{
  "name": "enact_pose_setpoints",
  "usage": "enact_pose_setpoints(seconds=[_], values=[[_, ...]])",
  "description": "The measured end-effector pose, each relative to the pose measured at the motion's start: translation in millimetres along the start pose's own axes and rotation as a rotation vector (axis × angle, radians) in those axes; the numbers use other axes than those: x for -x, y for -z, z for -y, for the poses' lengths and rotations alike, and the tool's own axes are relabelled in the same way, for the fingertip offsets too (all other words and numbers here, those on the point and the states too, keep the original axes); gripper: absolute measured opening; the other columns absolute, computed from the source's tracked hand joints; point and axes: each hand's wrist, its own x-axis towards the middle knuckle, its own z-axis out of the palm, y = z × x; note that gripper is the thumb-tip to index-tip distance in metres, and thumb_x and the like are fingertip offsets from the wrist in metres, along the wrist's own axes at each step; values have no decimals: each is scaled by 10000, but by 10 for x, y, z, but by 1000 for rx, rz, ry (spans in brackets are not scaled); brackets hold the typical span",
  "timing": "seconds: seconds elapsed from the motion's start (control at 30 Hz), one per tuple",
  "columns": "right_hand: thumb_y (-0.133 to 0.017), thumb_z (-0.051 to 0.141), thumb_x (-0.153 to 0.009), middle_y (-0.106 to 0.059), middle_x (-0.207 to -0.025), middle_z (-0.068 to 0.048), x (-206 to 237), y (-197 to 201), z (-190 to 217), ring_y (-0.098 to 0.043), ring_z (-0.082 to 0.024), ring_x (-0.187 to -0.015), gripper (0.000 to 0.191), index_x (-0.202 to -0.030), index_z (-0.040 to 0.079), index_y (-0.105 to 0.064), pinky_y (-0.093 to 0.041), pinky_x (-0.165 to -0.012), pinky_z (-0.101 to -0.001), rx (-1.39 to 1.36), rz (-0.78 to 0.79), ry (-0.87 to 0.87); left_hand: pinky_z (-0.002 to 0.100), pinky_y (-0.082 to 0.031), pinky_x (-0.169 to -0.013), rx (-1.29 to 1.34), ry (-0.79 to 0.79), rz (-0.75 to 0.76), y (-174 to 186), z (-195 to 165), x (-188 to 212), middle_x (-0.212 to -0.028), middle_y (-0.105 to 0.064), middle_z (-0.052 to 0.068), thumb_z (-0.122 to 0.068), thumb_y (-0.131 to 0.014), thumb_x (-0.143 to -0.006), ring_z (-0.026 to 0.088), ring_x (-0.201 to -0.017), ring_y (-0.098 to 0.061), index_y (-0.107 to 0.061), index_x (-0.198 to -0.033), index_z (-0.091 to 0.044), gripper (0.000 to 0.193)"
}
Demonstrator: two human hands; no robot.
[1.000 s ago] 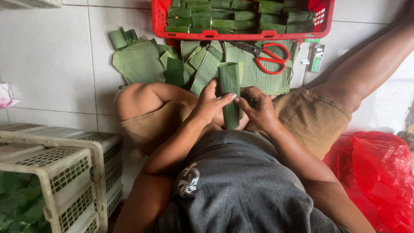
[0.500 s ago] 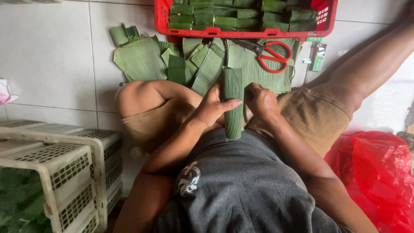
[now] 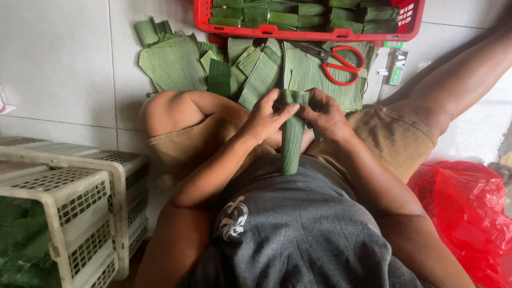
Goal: The person sits on the floor cutting banana leaf pieces with scissors and folding them into small rectangular wrappers, placing each finished wrapper into a red plastic basket. They repeatedly take leaf pieces from the floor pile, fold and tuck the sides, and stack completed wrappers in the basket.
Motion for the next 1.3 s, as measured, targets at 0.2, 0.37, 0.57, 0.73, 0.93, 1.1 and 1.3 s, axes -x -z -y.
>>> enact_pose_setpoints(seconds=[0.2,0.37,0.57,0.73,0.93,1.1,1.3], values=[[-672,210,-1068,-613,-844,18,-5,-46,-90,-538,-54,-719,178,-1030,39,-634,-461,-606,-239,76,-163,-171,245,-544,-773,-117,-44,-74,61,24,-41,-976,-705,32,-69,-668,-1006,77,-886,-629,-706,-1114,4,135],[-689,176,-1008,-617,-836,24,172,-194,-147,-554,-55,-692,164,-1057,32,-627,-478,-575,-223,14,-243,-91,256,-576,-730,-305,-302,-35,62,-151,209,-1093,-692,81,-41,-642,-979,143,-921,-699,-674,-1103,-20,130],[-649,144,-1031,-685,-876,-19,381,-257,-72,-603,-70,-718,275,-1271,10,-660,-517,-656,-230,135,-164,-39,320,-542,-840,-369,-398,-20,-35,-266,265,-1017,-659,108,15,-583,-1027,239,-918,-667,-621,-1127,-32,117],[-754,58,-968,-711,-1016,-106,429,-258,3,-666,-146,-934,215,-1152,-36,-695,-543,-832,-296,405,-190,300,273,-526,-857,-78,-226,36,13,-24,202,-1017,-621,15,-48,-568,-1036,127,-951,-612,-571,-1160,-47,124],[-736,-1,-955,-697,-1059,-116,467,-196,93,-644,-206,-934,138,-1093,-2,-731,-531,-801,-324,322,-186,194,260,-520,-717,373,288,14,97,484,114,-920,-647,-47,-166,-632,-1061,68,-865,-603,-689,-1068,-47,133],[-726,-13,-958,-705,-1006,-105,491,-193,151,-666,-224,-951,130,-1088,-8,-725,-536,-862,-335,418,-147,302,265,-561,-823,90,5,-15,-38,358,92,-997,-723,18,-173,-680,-1025,112,-933,-685,-690,-1098,-26,164],[-731,63,-963,-710,-937,-106,520,-226,156,-674,-173,-821,147,-1089,-2,-692,-544,-744,-306,542,-252,125,361,-583,-695,-607,-266,-64,-164,-196,281,-998,-706,132,-207,-735,-949,291,-851,-725,-672,-1039,-9,227]])
